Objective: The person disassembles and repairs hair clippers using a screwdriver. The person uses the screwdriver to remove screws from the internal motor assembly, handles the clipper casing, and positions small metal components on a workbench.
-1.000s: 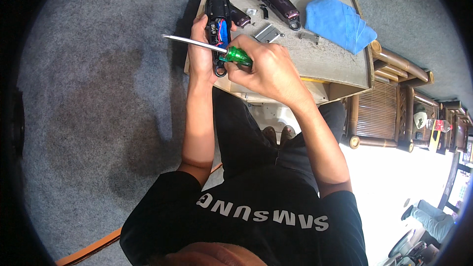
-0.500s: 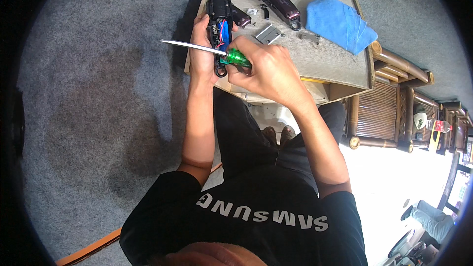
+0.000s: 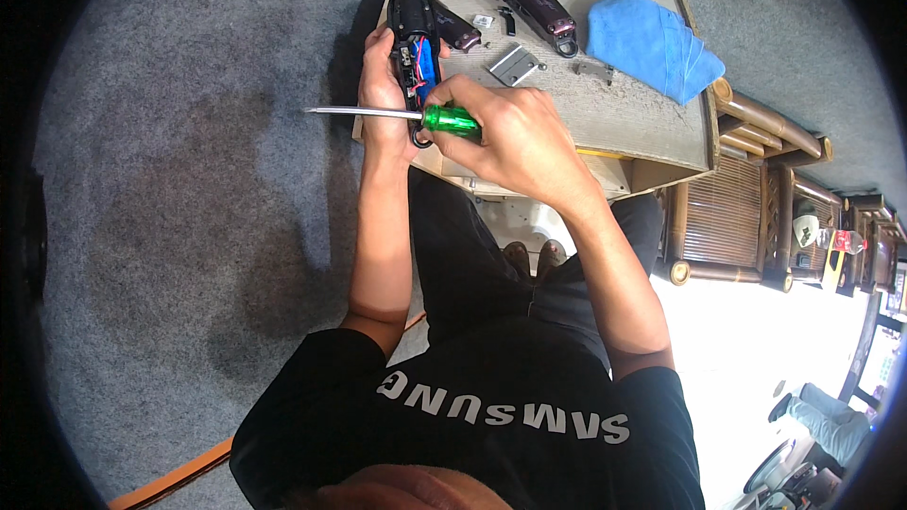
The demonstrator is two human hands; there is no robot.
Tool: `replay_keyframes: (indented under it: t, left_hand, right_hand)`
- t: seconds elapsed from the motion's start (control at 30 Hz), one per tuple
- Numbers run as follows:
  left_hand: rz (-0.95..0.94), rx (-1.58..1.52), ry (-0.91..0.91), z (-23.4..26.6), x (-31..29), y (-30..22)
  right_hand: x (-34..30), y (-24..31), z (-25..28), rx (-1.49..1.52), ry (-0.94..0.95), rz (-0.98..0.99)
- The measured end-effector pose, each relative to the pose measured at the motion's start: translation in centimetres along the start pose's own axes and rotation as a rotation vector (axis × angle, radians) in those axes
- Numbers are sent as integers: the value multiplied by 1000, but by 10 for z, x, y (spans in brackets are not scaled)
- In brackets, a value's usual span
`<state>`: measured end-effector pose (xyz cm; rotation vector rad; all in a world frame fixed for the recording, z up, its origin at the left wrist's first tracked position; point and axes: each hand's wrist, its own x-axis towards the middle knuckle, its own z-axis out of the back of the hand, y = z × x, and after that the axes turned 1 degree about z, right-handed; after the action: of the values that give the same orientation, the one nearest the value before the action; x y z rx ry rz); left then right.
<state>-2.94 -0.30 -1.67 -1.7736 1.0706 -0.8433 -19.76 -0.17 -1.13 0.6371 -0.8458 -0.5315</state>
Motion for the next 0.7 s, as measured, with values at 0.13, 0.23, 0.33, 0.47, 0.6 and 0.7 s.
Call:
replay_keyframes:
  t: [0.13,0.23,0.33,0.47,0.6,0.7]
  left_hand:
    - [-2,25,4,-3,-2,-3]
    - [-9,21,-5,-4,-2,-3]
    - [1,37,30,-3,-3,-4]
    - [-4,53,6,-7,-3,-4]
    - [-10,52,3,-5,-2,-2]
    - [-13,31,26,-3,-3,-2]
  right_hand:
    - [-1,-2,-2,12,-13,-34]
    - [-1,0,0,-4,13,-57]
    - [0,-1,1,22,16,-61]
    - [-1,-2,1,-31,27,-53]
    - [1,3,6,-61,69,-6]
    - [1,5,8,-43,93,-16]
